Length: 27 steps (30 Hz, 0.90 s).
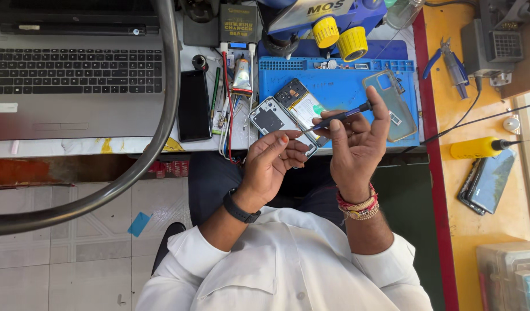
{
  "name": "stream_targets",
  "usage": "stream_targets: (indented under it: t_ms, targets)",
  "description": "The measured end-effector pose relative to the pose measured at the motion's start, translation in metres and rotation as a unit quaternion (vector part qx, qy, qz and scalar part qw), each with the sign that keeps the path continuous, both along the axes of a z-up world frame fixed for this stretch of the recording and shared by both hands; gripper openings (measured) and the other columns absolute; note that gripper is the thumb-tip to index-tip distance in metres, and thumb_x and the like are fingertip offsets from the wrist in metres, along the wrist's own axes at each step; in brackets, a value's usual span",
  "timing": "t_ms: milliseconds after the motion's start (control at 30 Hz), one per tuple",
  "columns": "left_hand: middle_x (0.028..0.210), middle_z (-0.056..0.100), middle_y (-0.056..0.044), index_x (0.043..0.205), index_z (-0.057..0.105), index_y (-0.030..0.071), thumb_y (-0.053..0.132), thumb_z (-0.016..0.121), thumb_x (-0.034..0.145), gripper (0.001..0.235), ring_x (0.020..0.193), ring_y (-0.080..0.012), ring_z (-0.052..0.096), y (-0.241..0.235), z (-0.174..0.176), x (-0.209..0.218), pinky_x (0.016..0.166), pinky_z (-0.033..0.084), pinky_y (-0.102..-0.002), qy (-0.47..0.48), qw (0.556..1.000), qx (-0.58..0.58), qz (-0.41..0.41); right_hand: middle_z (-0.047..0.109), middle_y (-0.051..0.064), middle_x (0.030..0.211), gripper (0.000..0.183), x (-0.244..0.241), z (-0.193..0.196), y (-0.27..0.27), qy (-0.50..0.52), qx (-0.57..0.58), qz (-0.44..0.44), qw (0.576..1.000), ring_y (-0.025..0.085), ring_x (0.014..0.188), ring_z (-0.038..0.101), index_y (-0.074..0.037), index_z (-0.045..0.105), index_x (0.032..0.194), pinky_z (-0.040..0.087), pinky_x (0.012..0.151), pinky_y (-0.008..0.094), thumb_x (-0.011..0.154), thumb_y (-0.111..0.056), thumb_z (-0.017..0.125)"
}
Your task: The person disassembles a smartphone, removes the battery and internal components, and uses a screwdriver to manipulate parts on the workbench. The person handles the phone casing, battery, and small screws while working at a cluttered repair station.
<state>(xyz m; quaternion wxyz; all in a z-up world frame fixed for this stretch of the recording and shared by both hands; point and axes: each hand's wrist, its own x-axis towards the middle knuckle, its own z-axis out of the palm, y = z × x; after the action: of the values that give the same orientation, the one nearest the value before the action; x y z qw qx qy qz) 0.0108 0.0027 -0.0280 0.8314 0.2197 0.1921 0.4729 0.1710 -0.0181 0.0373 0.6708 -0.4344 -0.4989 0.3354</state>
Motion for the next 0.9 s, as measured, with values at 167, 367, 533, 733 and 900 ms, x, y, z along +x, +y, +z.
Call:
stream_targets:
  t_ms: [167, 367, 533, 733, 900]
  targets:
    - [0.102, 0.074, -0.021, 0.119, 0.064, -0.007, 0.021, 0.055, 0.109, 0.032, 0.088, -0.0246, 0.074, -0.005, -0.006, -0.001, 0.078, 0.061, -0.036, 0.0, 1.0, -0.007, 0.008, 0.068, 0.022, 0.123, 0.062, -0.006, -0.003, -0.006, -0.009, -0.012, 0.008, 1.0, 0.026, 0.109, 0.075, -0.005, 0.02, 0.162, 0.067, 0.094, 0.038, 0.111, 0.007, 0.055]
    - [0.097, 0.074, -0.02, 0.113, 0.065, -0.005, 0.016, 0.058, 0.107, 0.024, 0.083, -0.0234, 0.074, -0.007, -0.01, -0.002, 0.074, 0.061, -0.034, 0.018, 0.999, -0.019, 0.019, 0.067, 0.022, 0.123, 0.063, -0.009, -0.005, -0.009, -0.015, -0.009, 0.021, 1.0, 0.025, 0.112, 0.074, -0.005, 0.02, 0.162, 0.066, 0.096, 0.037, 0.111, 0.006, 0.054]
    - [0.093, 0.074, -0.019, 0.108, 0.065, -0.003, 0.014, 0.06, 0.106, 0.019, 0.079, -0.0241, 0.075, -0.008, -0.016, 0.0, 0.068, 0.06, -0.033, 0.004, 0.999, -0.019, 0.029, 0.068, 0.021, 0.121, 0.064, -0.008, -0.009, -0.011, -0.011, -0.02, 0.013, 1.0, 0.025, 0.111, 0.074, -0.004, 0.019, 0.162, 0.066, 0.093, 0.036, 0.11, 0.005, 0.056]
    - [0.093, 0.075, -0.018, 0.106, 0.067, -0.003, 0.015, 0.061, 0.106, 0.02, 0.079, -0.0235, 0.075, -0.009, -0.018, 0.0, 0.067, 0.059, -0.033, 0.013, 0.999, -0.031, 0.027, 0.068, 0.02, 0.122, 0.063, -0.009, -0.013, -0.013, -0.009, -0.019, 0.01, 1.0, 0.025, 0.111, 0.074, -0.004, 0.019, 0.161, 0.066, 0.094, 0.036, 0.11, 0.005, 0.056]
    - [0.093, 0.075, -0.019, 0.109, 0.068, -0.004, 0.015, 0.06, 0.105, 0.021, 0.078, -0.0234, 0.074, -0.009, -0.015, 0.001, 0.068, 0.06, -0.033, 0.018, 0.999, -0.037, 0.025, 0.068, 0.02, 0.122, 0.063, -0.009, -0.013, -0.013, -0.018, -0.018, 0.007, 1.0, 0.025, 0.111, 0.074, -0.004, 0.02, 0.161, 0.066, 0.095, 0.036, 0.11, 0.005, 0.056]
